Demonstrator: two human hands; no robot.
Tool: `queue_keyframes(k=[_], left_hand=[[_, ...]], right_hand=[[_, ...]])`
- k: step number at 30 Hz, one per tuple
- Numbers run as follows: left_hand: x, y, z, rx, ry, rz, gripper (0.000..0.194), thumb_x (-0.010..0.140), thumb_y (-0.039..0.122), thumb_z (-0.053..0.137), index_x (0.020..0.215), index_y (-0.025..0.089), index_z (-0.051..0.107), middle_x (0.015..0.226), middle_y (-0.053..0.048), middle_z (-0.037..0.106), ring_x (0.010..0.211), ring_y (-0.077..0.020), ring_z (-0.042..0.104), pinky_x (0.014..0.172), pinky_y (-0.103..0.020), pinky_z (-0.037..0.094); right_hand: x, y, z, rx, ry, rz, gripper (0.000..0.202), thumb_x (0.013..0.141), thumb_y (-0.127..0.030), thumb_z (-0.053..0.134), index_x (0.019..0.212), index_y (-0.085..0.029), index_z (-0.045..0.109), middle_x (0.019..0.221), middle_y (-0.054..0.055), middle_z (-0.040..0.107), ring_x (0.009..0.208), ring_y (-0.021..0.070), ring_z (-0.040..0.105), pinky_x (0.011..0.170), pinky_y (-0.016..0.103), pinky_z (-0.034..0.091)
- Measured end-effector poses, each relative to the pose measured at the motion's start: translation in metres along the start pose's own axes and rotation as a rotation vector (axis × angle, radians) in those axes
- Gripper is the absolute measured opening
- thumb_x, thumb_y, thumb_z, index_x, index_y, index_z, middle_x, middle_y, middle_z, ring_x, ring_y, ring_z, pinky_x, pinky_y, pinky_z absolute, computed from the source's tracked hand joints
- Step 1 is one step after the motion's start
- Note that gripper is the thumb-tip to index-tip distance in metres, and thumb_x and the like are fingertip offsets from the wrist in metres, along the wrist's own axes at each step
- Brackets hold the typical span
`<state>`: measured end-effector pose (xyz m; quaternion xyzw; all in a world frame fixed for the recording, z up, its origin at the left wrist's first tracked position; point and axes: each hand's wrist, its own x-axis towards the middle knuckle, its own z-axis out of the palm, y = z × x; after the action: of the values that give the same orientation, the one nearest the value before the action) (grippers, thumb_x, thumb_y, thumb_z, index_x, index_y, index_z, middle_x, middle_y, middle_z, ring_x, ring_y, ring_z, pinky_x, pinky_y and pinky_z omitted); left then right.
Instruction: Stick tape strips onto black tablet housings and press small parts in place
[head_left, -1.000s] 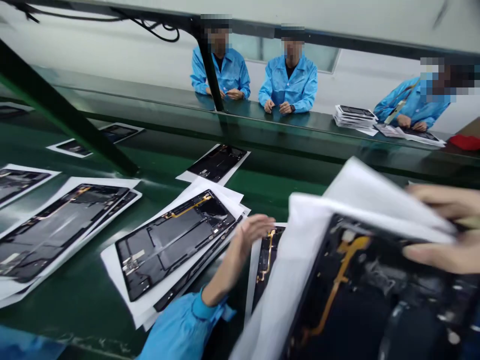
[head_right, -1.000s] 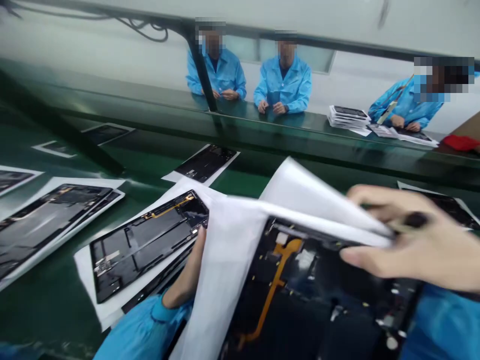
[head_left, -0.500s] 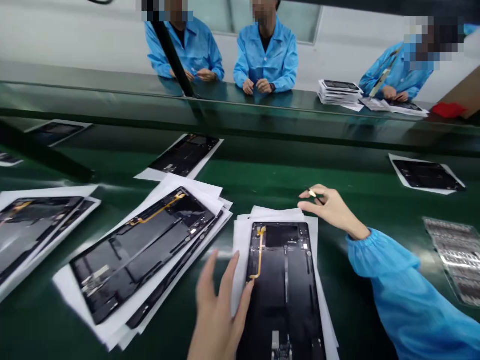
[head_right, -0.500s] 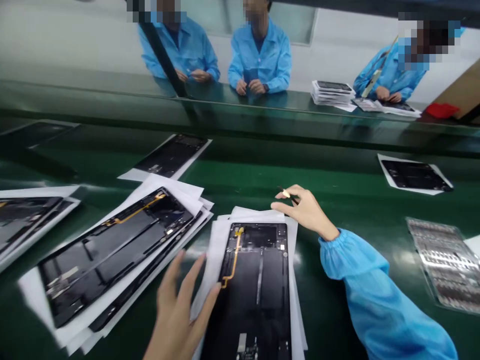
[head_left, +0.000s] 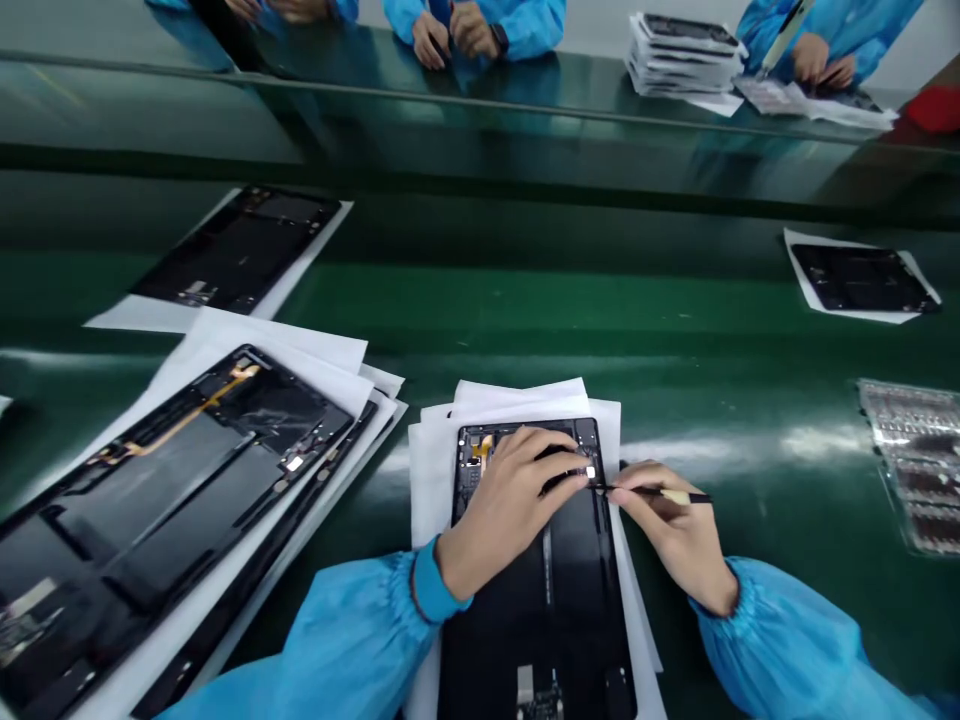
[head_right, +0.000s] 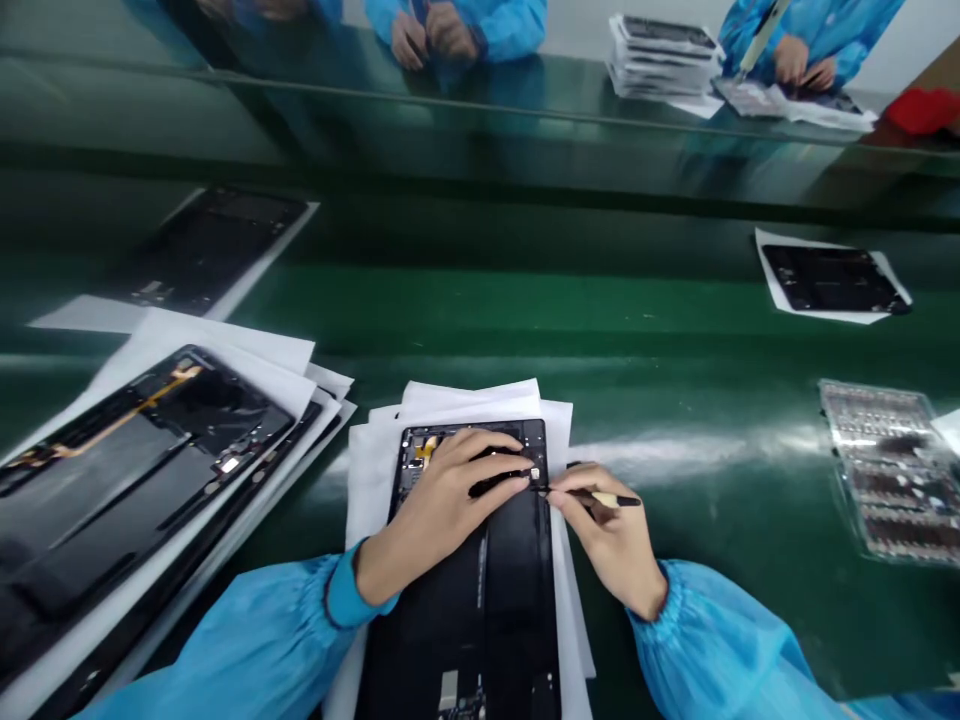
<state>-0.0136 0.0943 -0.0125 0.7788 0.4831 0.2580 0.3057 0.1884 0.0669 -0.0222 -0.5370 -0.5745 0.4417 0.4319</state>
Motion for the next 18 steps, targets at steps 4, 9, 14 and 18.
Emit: queue_keyframes(k=[4,9,14,18], left_hand=[[-0.0031,-0.0015,-0.0011,-0.059,0.018,-0.054,0.012,0.09,0.023,0.059,0.084,0.024,0.07,0.108,-0.002,0.067,0.102,-0.0219,0.059,0.092,-0.039,0.045],[-0.0048,0.0001,-0.0022,-0.022,-0.012,-0.079,0.012,0.086,0.022,0.058,0.079,0.024,0.068,0.117,-0.003,0.064,0.109,-0.0247,0.057,0.096,-0.042,0.044],[-0.0037,0.0016,0.0008,0.023,0.006,-0.069,0.011,0.083,0.017,0.058,0.076,0.022,0.065,0.115,-0.003,0.063,0.107,-0.0251,0.056,0.093,-0.043,0.044],[-0.0028,0.0024,0.0018,0.029,0.013,-0.071,0.01,0.079,0.013,0.061,0.075,0.022,0.062,0.115,-0.003,0.063,0.105,-0.0247,0.056,0.09,-0.041,0.043]], right_hand=[[0.0002,0.003,-0.0001,-0.028,0.003,-0.081,0.009,0.085,-0.02,0.066,0.079,-0.026,0.069,0.08,0.003,0.069,0.077,0.0185,0.066,0.07,0.033,0.055],[-0.0023,0.004,-0.001,-0.041,0.044,-0.1,0.011,0.085,-0.017,0.066,0.081,-0.026,0.07,0.081,0.003,0.069,0.076,0.0199,0.066,0.068,0.035,0.054],[-0.0052,0.0052,-0.0012,-0.032,0.047,-0.101,0.013,0.085,-0.015,0.067,0.083,-0.028,0.07,0.082,0.003,0.07,0.076,0.0199,0.067,0.068,0.035,0.054],[-0.0065,0.0055,0.0014,-0.007,0.066,-0.08,0.013,0.084,-0.015,0.068,0.083,-0.027,0.071,0.083,0.003,0.071,0.077,0.0204,0.068,0.07,0.036,0.055]])
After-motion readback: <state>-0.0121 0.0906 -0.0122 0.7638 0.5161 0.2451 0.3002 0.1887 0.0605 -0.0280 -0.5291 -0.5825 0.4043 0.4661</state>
